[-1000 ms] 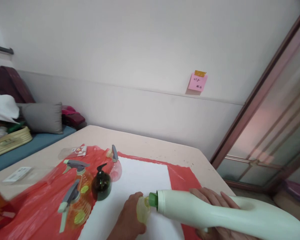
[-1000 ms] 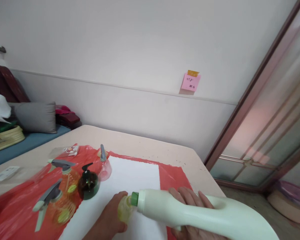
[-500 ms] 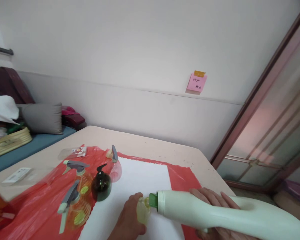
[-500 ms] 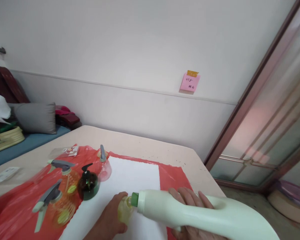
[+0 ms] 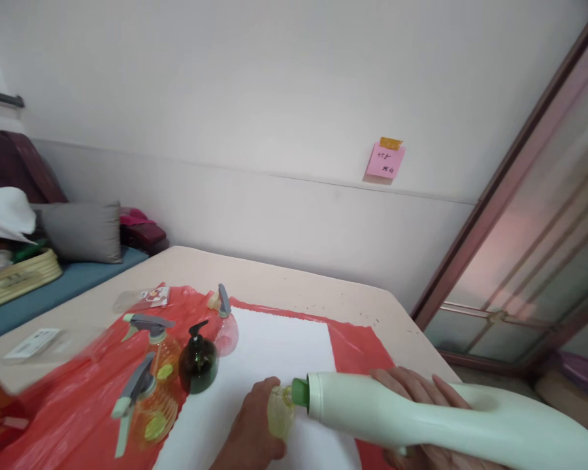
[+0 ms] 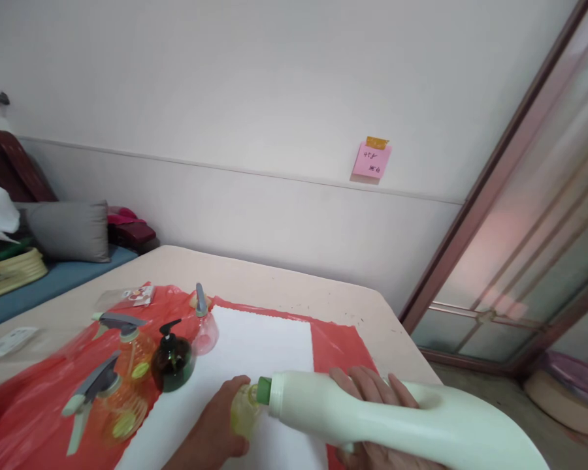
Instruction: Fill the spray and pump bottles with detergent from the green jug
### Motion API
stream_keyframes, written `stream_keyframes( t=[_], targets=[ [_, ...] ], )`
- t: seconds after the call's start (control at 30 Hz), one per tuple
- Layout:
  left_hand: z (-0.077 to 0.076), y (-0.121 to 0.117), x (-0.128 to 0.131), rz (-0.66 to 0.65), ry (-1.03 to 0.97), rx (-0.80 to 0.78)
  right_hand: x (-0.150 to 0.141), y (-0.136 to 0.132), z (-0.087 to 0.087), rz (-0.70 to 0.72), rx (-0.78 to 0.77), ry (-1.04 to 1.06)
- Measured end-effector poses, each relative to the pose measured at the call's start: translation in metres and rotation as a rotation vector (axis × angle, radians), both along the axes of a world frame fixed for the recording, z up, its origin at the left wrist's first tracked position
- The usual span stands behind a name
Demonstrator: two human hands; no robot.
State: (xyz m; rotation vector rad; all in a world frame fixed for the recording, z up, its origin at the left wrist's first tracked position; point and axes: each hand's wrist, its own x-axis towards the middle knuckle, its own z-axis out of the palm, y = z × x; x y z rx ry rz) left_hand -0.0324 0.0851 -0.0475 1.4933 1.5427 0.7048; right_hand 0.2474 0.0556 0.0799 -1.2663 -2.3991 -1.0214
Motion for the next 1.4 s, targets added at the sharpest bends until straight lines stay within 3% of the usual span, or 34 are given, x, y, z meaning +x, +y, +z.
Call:
stream_keyframes(
  t=[0.13, 0.43, 0.93, 1.2, 1.4],
  targets=[
    [0.004, -0.001, -0.001, 0.002, 0.02, -0.01, 0.001, 0.0, -0.002, -0.001, 0.004, -0.016],
    [-0.007, 0.0, -0.001, 0.021, 0.0, -0.012, -0.001, 0.0, 0.0, -0.016, -0.005, -0.007],
    [0.001, 0.002, -0.001, 0.004, 0.013, -0.013, -0.007, 0.001, -0.008, -0.048, 0.004, 0.118],
    [-0.005, -0.001, -0.001, 0.014, 0.019, 0.003, -0.008, -0.001, -0.003, -0.076, -0.048, 0.058],
    [-0.007, 0.0, -0.002, 0.001, 0.04, 0.007, -0.005, 0.002, -0.013, -0.015, 0.019, 0.125]
  ],
)
